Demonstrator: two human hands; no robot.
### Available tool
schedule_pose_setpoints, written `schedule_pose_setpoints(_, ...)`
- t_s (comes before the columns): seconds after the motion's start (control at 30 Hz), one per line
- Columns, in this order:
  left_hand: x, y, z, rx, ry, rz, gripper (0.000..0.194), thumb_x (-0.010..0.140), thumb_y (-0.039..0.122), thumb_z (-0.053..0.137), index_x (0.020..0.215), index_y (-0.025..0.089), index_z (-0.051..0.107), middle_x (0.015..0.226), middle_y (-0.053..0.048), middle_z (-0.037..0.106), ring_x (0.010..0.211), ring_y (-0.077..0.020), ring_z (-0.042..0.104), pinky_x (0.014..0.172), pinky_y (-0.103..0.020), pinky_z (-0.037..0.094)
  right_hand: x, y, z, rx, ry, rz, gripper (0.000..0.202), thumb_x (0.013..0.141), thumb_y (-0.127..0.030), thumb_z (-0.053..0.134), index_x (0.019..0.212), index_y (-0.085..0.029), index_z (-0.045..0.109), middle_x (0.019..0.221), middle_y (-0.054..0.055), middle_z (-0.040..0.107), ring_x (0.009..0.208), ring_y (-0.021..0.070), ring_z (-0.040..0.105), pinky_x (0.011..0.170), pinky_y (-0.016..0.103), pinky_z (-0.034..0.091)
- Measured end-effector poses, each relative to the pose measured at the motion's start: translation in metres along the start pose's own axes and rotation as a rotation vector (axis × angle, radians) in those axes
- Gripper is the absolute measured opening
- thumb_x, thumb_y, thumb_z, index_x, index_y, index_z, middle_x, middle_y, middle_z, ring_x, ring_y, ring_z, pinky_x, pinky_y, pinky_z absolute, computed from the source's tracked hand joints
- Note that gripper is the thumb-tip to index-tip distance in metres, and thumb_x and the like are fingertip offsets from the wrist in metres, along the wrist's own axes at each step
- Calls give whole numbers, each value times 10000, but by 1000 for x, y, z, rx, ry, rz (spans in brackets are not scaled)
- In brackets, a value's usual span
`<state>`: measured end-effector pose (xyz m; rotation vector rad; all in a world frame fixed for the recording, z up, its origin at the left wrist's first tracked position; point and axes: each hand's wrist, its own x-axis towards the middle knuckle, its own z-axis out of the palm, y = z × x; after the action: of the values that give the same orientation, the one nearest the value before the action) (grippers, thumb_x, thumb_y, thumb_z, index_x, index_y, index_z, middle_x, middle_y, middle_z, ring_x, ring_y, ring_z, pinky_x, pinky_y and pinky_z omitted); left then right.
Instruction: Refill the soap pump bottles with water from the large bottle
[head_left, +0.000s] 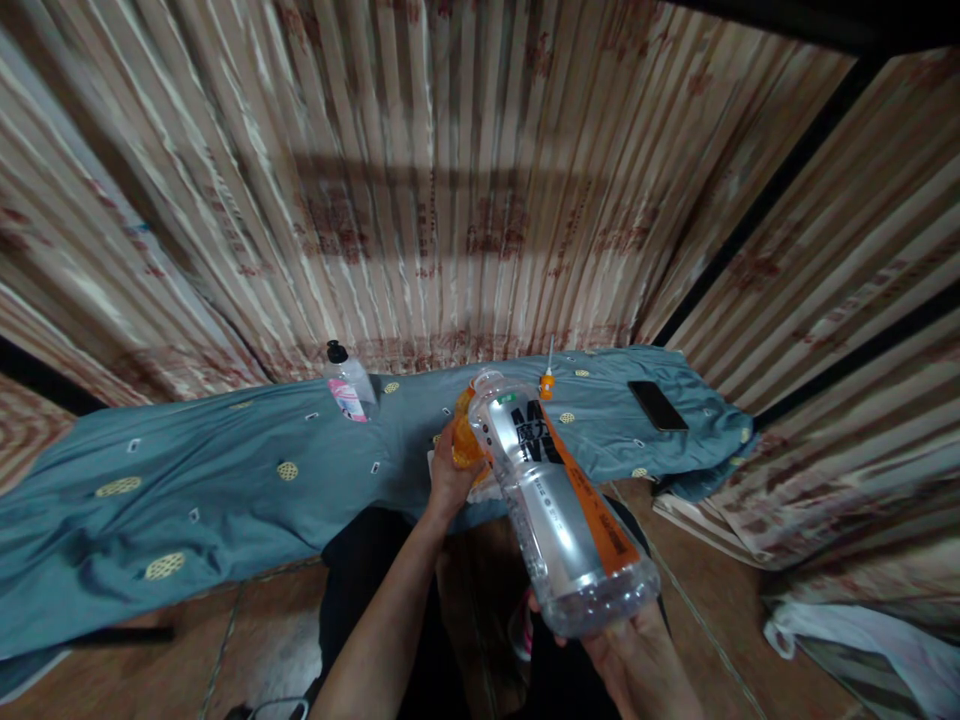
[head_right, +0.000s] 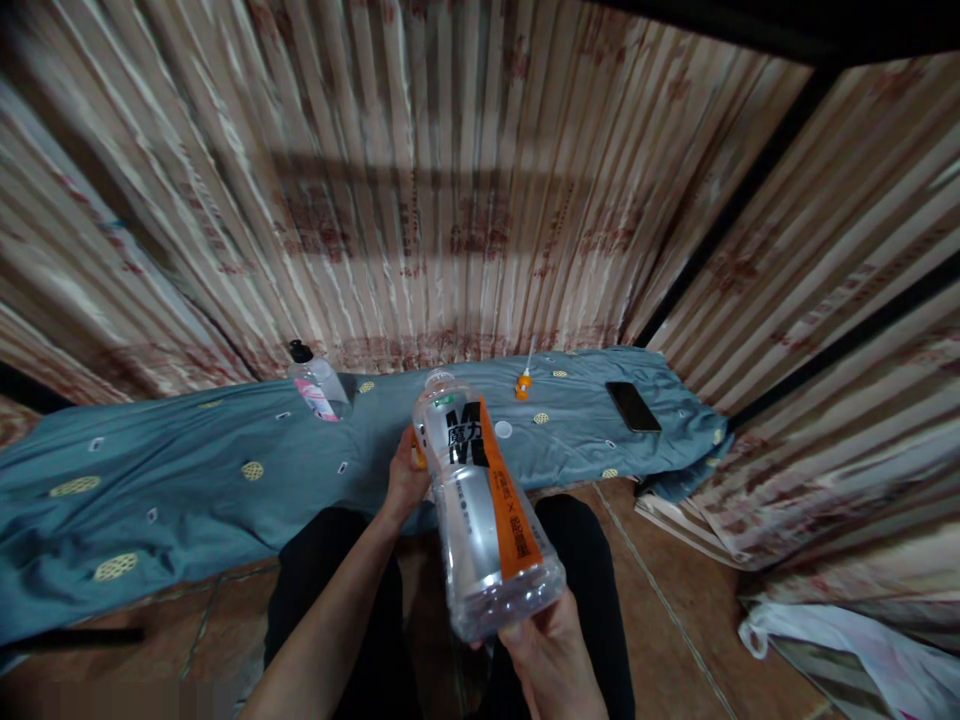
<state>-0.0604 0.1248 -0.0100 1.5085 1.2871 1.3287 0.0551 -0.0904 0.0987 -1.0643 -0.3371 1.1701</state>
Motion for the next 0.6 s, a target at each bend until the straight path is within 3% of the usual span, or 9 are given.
schedule_pose_setpoints(0.2, 1, 3, -1, 8, -15, -10, 611, 615, 185, 761, 1196, 210, 574, 1156, -73, 683, 1127, -261, 624, 1013, -419, 476, 13, 17, -17, 3, -104, -59, 449, 561, -487, 920, 870, -230, 720, 687, 47, 741, 536, 204, 662, 486, 312, 544)
schedule_pose_setpoints(0.43, 1, 0, -1, 30, -20, -9, 628, 612, 186, 766, 1206, 216, 564, 1200, -78, 668, 1172, -267, 608, 1040, -430, 460, 2, -3, 0, -49, -84, -19, 434, 553, -529, 919, 779, -230, 700, 666, 16, 728, 555, 173, 649, 594, 320, 563)
schedule_pose_setpoints(0.6, 2, -2, 0, 12, -11, 3, 648, 611, 181, 765, 1222, 230, 559, 1203, -62, 670, 1173, -260, 611, 1046, -426, 459, 5, -1, -5, -55, -176, -55, 401, 604, -526, 893, 770, -218, 698, 650, 31, 726, 559, 195, 661, 553, 318, 554)
